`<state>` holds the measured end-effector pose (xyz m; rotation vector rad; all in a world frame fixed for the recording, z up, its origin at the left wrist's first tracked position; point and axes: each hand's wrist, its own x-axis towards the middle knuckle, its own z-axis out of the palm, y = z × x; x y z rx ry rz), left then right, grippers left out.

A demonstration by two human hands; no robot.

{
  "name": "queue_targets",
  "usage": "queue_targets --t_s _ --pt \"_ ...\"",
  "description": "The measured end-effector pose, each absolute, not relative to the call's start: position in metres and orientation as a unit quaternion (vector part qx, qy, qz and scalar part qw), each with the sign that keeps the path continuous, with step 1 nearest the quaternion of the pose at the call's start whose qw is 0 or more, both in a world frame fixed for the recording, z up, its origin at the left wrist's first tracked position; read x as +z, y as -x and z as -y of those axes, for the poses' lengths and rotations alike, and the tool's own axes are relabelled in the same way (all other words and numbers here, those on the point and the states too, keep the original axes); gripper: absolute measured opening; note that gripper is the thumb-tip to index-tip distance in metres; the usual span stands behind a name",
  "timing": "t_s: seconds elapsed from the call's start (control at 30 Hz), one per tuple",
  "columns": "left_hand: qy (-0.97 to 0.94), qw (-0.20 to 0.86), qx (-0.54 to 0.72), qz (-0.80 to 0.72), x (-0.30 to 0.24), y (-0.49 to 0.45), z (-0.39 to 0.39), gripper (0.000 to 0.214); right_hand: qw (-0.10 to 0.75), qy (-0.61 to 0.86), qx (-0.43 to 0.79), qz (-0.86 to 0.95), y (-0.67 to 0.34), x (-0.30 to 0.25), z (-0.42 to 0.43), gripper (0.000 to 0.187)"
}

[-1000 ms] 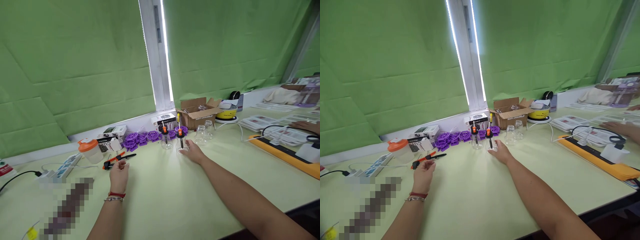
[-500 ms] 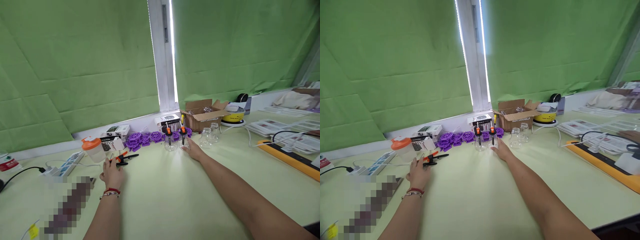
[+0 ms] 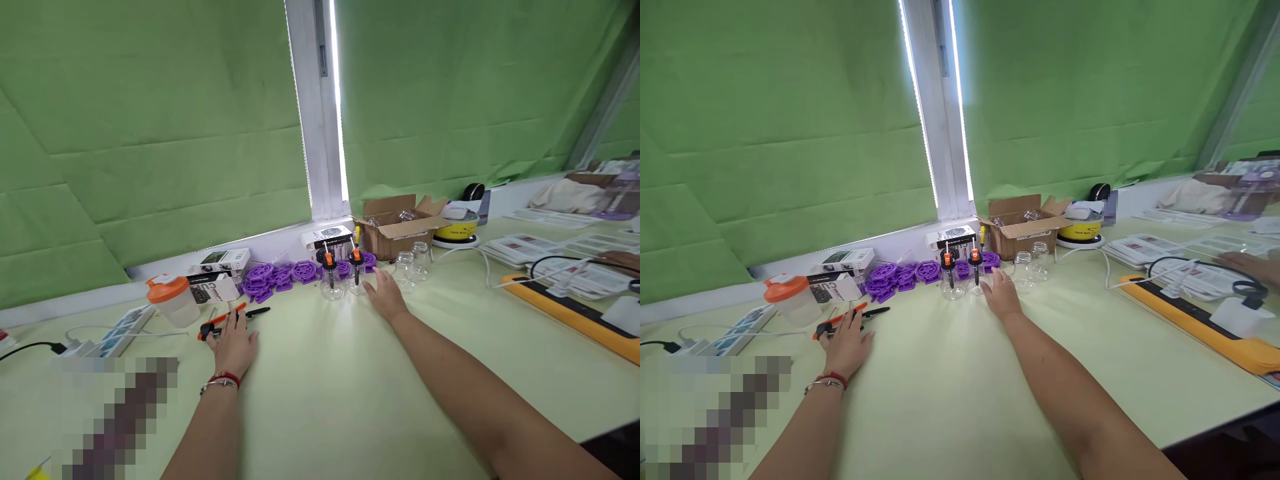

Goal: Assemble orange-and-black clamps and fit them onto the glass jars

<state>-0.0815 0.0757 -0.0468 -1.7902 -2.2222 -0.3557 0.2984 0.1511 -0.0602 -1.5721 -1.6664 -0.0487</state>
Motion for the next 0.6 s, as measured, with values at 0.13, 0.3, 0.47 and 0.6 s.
queue_targets --t_s 0.13,0.3,0.47,0.6 --pt "0.634 0.144 -0.123 0.75 -0.044 0.08 -0.073 0.051 0.492 0.621 -0.152 0.591 -0.307 -0.047 -0.141 0.04" --pt "0.659 0.149 -0.124 0.727 -0.039 0.074 -0.067 0.047 0.528 0.684 -0.171 0.473 -0.318 -0.044 -0.139 0.062" --pt "0.645 0.152 -0.139 0.736 -0.037 0.071 -0.068 0.055 0.49 0.771 -0.09 0.397 -0.328 -0.053 -0.144 0.082" --pt "0.645 0.097 -0.12 0.748 -0.042 0.074 -0.071 0.056 0.427 0.823 -0.027 0.374 -0.336 -0.059 -0.148 0.087"
